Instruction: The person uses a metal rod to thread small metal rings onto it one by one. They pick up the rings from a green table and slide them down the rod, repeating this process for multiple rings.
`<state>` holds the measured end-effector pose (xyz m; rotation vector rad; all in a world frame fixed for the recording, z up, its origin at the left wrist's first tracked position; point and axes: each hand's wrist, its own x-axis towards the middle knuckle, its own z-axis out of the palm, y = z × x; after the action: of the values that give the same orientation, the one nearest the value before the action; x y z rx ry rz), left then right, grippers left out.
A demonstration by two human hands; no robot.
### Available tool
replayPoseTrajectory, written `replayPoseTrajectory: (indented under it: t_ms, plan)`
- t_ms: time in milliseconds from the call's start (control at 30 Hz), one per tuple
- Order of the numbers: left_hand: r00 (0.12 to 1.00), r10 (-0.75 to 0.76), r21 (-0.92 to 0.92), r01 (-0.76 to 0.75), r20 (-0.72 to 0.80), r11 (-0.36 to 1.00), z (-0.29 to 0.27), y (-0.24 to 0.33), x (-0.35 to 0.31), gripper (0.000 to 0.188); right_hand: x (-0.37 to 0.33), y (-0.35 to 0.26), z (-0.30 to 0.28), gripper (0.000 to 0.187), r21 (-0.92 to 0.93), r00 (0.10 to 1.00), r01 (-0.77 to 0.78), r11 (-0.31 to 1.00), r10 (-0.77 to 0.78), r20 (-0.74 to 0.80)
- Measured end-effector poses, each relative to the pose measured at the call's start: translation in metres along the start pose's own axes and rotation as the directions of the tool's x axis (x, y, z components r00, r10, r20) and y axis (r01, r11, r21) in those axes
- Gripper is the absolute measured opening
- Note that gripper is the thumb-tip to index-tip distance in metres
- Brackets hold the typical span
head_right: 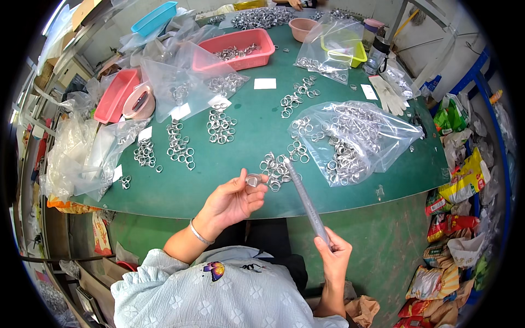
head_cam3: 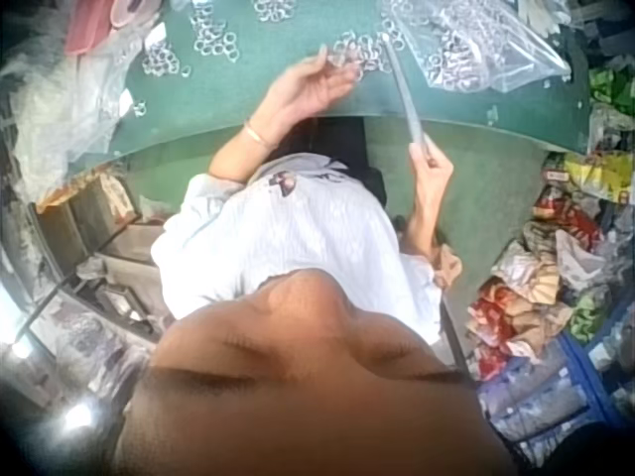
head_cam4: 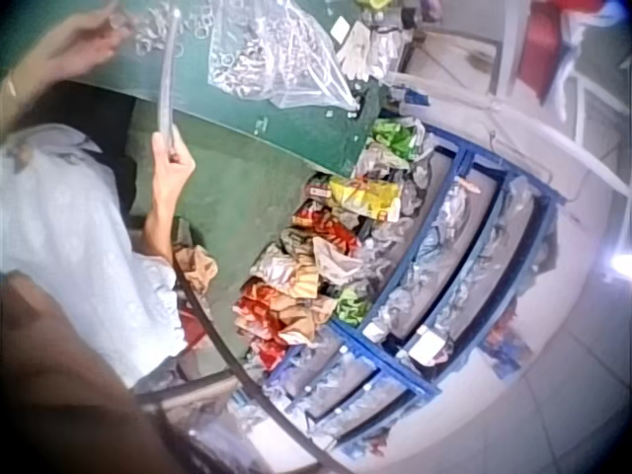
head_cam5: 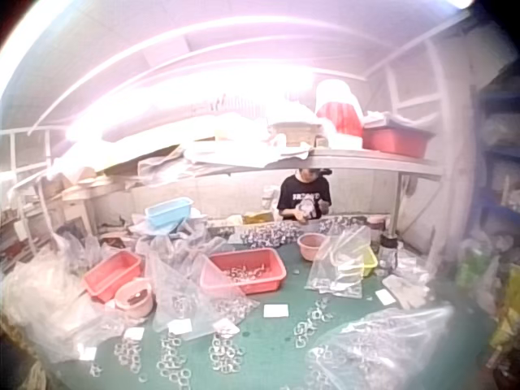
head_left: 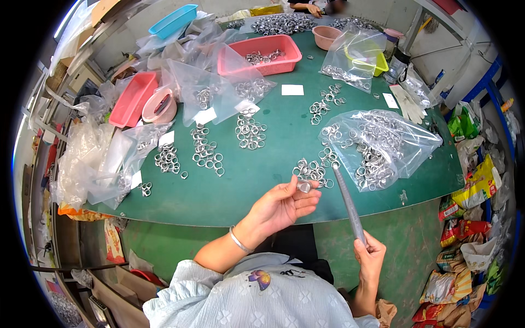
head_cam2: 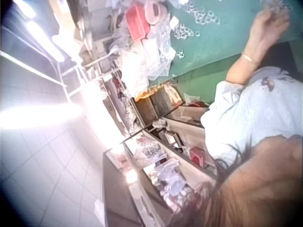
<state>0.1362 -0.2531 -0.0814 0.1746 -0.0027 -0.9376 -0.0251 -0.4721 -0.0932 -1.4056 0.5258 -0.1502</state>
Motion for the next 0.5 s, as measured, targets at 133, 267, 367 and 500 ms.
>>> replayPoseTrajectory:
  t_ms: [133, 267, 367, 500]
  plan:
    - [0.999, -0.047, -0.063, 0.045, -0.026, 0.997, 0.000, 0.002, 0.001, 0.044, 0.002, 0.004, 0.000, 0.035, -0.035, 1.000, 0.024, 0.999, -0.024, -0.003]
    - [0.996, -0.034, -0.077, 0.027, -0.085, 0.997, -0.003, 0.002, 0.003, 0.042, 0.006, 0.013, -0.003, 0.039, -0.073, 0.999, 0.041, 0.996, -0.040, 0.020]
    - [0.970, 0.141, 0.213, -0.098, -0.199, 0.972, -0.007, 0.001, 0.015, 0.037, 0.009, 0.015, -0.003, 0.038, -0.068, 1.000, 0.025, 0.997, -0.025, 0.012]
    - [0.839, 0.472, 0.729, -0.141, -0.272, 0.670, -0.060, 0.012, 0.052, 0.028, 0.008, 0.018, -0.004, 0.032, -0.032, 0.997, -0.039, 0.999, 0.036, -0.068]
